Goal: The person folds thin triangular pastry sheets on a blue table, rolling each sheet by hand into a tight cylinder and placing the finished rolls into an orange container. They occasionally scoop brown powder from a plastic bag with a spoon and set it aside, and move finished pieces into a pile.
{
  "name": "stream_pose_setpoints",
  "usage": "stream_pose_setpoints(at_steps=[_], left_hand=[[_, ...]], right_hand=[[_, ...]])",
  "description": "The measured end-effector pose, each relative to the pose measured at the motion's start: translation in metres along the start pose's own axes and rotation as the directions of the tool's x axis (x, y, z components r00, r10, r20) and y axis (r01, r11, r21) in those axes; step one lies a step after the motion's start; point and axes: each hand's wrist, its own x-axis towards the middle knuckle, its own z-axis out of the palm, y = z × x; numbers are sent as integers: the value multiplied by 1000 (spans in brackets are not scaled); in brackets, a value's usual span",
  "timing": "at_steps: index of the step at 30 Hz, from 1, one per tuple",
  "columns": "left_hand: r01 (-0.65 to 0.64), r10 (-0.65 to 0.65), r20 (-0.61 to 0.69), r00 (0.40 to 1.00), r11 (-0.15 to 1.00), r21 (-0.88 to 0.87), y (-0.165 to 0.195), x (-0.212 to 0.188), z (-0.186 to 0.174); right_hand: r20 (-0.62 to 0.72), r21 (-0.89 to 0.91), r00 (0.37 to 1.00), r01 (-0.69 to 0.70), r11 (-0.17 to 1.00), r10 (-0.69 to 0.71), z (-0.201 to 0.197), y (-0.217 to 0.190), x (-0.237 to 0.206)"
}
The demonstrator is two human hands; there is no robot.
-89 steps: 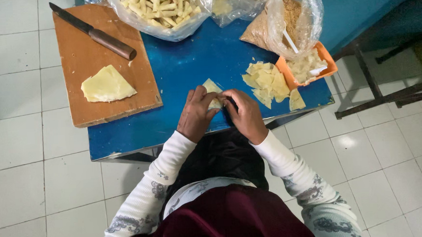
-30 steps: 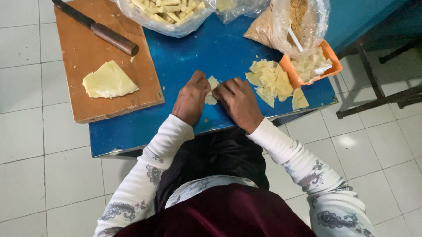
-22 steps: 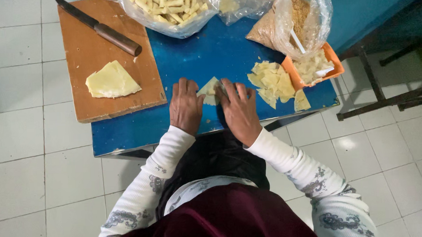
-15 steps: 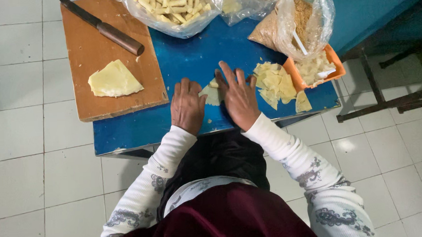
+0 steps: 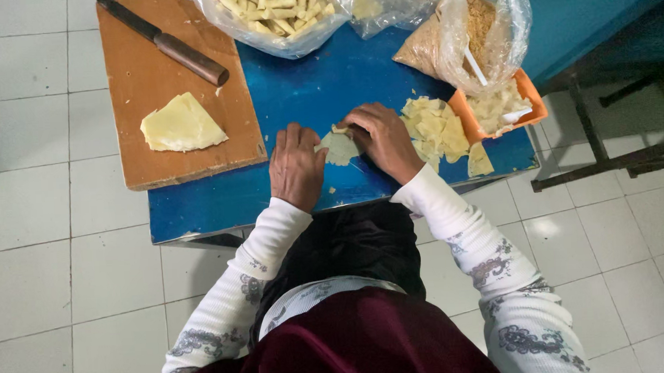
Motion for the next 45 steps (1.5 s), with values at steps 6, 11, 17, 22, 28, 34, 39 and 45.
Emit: stream_pose_setpoints(at_steps=[6,11,17,22,28,34,39,45], left_hand=[[5,-5,-1,1000,1000,19,2,0,1],[-20,20,10,1000,1000,-2,1,2,0],[-78,79,7,997,985,-152,1,1,5],[138,-72,158,985,877,-461,12,10,16],[108,-10,118,993,483,-869,27,8,25],[172,-136,111,985,874,-455,13,-13,17],[59,-75,-37,996,944,-326,11,-25,10],[59,-67,-23,998,964,-258,15,-26,-1]], right_hand=[[141,-51,988,66,997,-58,-25,14,11],[10,379,981,-182,907,192,-55,20,85],[-357,347,932,188,919,-56,-113,13,93],[-358,95,927,-85,992,114,-150,36,29],[-319,-429,917,-364,827,239,-144,76,-19],[-303,-564,927,-362,742,222,-121,81,-15],[-297,-529,903,-427,733,312,-121,80,-8],[-366,-572,891,-444,689,269,-126,83,-5]])
